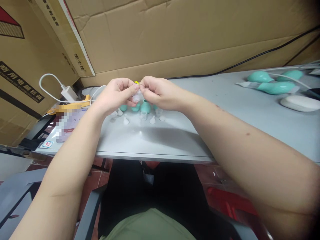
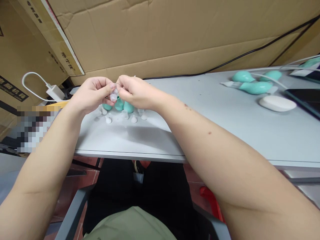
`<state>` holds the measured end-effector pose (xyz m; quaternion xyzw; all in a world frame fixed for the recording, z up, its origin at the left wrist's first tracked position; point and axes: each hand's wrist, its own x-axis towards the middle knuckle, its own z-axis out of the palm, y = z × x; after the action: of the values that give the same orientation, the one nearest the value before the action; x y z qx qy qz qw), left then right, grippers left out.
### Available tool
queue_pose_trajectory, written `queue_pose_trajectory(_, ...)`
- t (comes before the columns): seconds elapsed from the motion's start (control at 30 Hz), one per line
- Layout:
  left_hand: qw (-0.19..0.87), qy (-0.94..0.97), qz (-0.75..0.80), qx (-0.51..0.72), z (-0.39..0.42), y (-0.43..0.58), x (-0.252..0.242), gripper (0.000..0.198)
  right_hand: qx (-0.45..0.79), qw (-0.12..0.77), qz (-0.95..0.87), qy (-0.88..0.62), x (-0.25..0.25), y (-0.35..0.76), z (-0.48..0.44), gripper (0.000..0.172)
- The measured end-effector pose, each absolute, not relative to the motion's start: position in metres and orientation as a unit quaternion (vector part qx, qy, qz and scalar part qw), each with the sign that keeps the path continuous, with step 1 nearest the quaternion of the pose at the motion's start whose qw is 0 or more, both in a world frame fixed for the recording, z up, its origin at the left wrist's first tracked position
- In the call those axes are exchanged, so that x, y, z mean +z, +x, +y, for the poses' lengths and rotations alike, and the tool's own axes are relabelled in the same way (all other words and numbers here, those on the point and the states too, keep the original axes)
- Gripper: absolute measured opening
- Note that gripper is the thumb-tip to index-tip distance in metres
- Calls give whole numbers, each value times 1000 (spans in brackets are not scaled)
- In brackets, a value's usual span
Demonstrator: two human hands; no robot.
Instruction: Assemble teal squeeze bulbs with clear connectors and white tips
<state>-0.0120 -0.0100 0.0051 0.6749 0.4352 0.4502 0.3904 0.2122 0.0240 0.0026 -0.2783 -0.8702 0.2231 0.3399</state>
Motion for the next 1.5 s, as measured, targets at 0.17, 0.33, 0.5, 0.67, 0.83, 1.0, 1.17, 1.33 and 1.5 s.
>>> queue_pose_trajectory(0.17, 406, 669, 430, 450, -9, -15, 5, 43, 289, 355, -846, -275, 2, 213, 23, 24)
queue_pose_trajectory(0.33, 401, 658, 437, 464, -10, -16, 8, 37, 325, 396, -823, -245, 2, 215, 23, 23)
queue_pose_trajectory(0.5, 404, 655, 440, 463, -9, -17, 8, 33, 319, 389, -828, -247, 0, 215, 23, 24)
queue_pose_trajectory(0.67, 395, 669, 439, 451, -7, -20, 6, 40, 316, 372, -834, -258, -2, 212, 22, 20)
queue_pose_trajectory(0.83, 408, 683, 429, 427, -8, -27, 8, 47, 358, 344, -831, -252, 1, 211, 22, 20)
queue_pose_trajectory(1.0, 408, 698, 421, 411, -10, -33, 11, 52, 385, 323, -831, -238, 4, 212, 23, 25)
queue_pose_trajectory(1.17, 398, 709, 423, 400, -11, -38, 13, 55, 394, 319, -830, -230, 3, 213, 25, 28)
queue_pose_trajectory(1.33, 382, 730, 422, 377, -14, -39, 18, 53, 397, 308, -831, -240, 2, 214, 24, 27)
queue_pose_trajectory(1.5, 346, 748, 453, 340, -23, -41, 29, 46, 381, 329, -826, -255, 6, 217, 24, 23)
